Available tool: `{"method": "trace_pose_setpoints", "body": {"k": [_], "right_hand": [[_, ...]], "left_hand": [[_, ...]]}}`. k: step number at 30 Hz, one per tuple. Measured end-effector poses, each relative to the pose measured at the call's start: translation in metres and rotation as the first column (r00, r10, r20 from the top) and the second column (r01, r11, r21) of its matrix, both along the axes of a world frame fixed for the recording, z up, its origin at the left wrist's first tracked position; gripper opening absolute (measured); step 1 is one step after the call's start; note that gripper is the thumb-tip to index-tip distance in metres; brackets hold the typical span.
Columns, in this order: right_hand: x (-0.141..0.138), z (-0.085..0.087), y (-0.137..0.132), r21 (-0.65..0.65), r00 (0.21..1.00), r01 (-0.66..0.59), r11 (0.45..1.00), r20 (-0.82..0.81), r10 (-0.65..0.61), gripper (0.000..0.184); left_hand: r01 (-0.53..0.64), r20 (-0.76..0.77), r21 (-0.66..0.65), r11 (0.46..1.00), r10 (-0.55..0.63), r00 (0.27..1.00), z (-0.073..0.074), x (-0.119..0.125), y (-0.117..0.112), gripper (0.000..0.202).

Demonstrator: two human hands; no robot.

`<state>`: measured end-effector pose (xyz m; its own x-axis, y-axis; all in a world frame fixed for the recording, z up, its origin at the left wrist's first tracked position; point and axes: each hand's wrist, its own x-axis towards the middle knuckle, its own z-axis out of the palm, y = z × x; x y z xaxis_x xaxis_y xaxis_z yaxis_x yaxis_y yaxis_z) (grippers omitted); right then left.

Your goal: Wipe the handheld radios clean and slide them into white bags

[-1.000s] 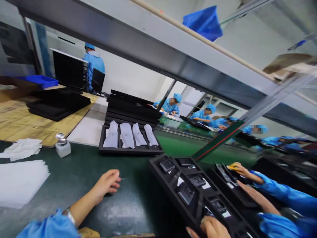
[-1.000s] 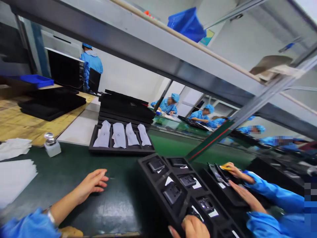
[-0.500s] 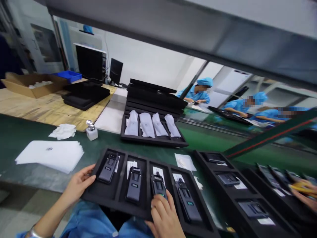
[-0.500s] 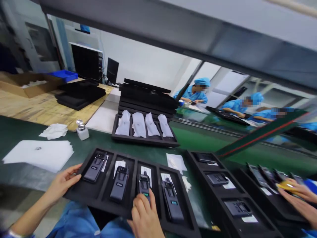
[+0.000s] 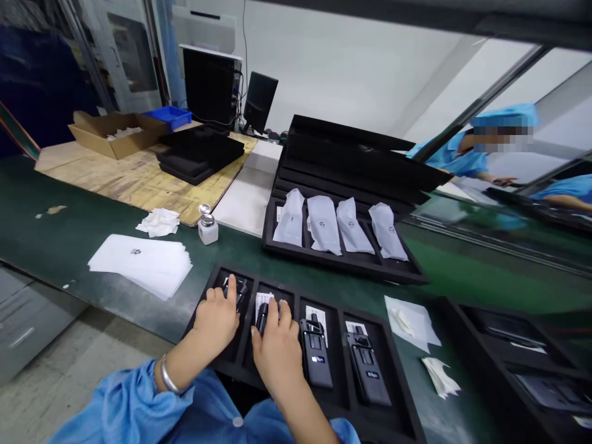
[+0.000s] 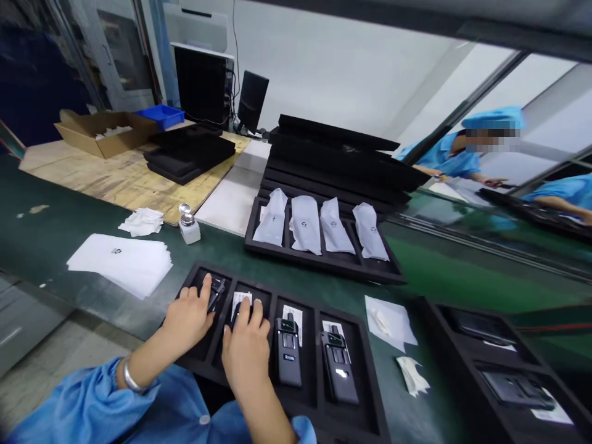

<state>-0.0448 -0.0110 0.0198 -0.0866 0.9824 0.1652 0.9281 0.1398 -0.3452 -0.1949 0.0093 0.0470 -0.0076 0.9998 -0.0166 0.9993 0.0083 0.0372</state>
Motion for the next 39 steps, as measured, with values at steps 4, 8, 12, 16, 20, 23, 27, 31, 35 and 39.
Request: {"method": "trace_pose_setpoints", "body": {"k": [4,8,12,16,20,23,27,31,35,39], "right_hand": [[-0.020,-0.008,0.014,-0.050,0.996,0.040,0.998,0.085,-0.036,0.062],[-0.004,-0.010,0.008,0.008,1.000,0.011,1.000,-0.029,-0.011,0.069],[-0.002,0.005,0.025,0.087,0.987,0.038,0.995,-0.161,-0.024,0.074],[-0.009,0.023,0.065,0.067,0.984,0.074,0.995,-0.167,-0.062,0.071],[0.031,0.022,0.060,0.077,0.983,0.082,0.994,-0.170,-0.068,0.059],[0.078,0.009,0.019,0.142,0.966,0.210,0.967,-0.181,-0.183,0.051],[0.107,-0.011,-0.020,0.013,0.974,0.202,0.979,-0.103,-0.200,0.051],[0.099,-0.021,-0.021,-0.006,0.978,0.206,0.979,-0.027,-0.206,0.050],[0.100,-0.026,-0.016,0.023,0.982,0.185,0.982,0.023,-0.186,0.057],[0.111,-0.028,-0.013,0.015,0.987,0.160,0.987,0.007,-0.160,0.066]], "left_hand": [[0.004,0.035,-0.010,1.000,-0.004,0.999,-0.003,-0.006,0.004,0.077],[-0.073,0.206,0.099,0.992,0.051,0.977,-0.003,-0.019,-0.001,0.078],[-0.123,0.218,0.163,0.979,0.086,0.972,0.005,-0.014,0.020,0.083],[-0.082,0.093,0.096,0.992,0.074,0.993,0.009,-0.004,0.049,0.078],[0.082,0.074,0.254,0.964,-0.103,0.992,0.003,-0.002,0.043,0.064],[0.275,0.221,0.347,0.897,-0.363,0.905,-0.008,0.010,0.017,0.053],[0.510,0.309,0.276,0.815,-0.577,0.756,-0.023,0.050,-0.011,0.045],[0.533,0.158,0.213,0.819,-0.568,0.808,-0.032,0.072,-0.013,0.051],[0.475,0.050,0.211,0.854,-0.494,0.868,-0.033,0.064,-0.008,0.052],[0.450,0.021,0.210,0.868,-0.464,0.886,-0.029,0.053,-0.008,0.051]]}}
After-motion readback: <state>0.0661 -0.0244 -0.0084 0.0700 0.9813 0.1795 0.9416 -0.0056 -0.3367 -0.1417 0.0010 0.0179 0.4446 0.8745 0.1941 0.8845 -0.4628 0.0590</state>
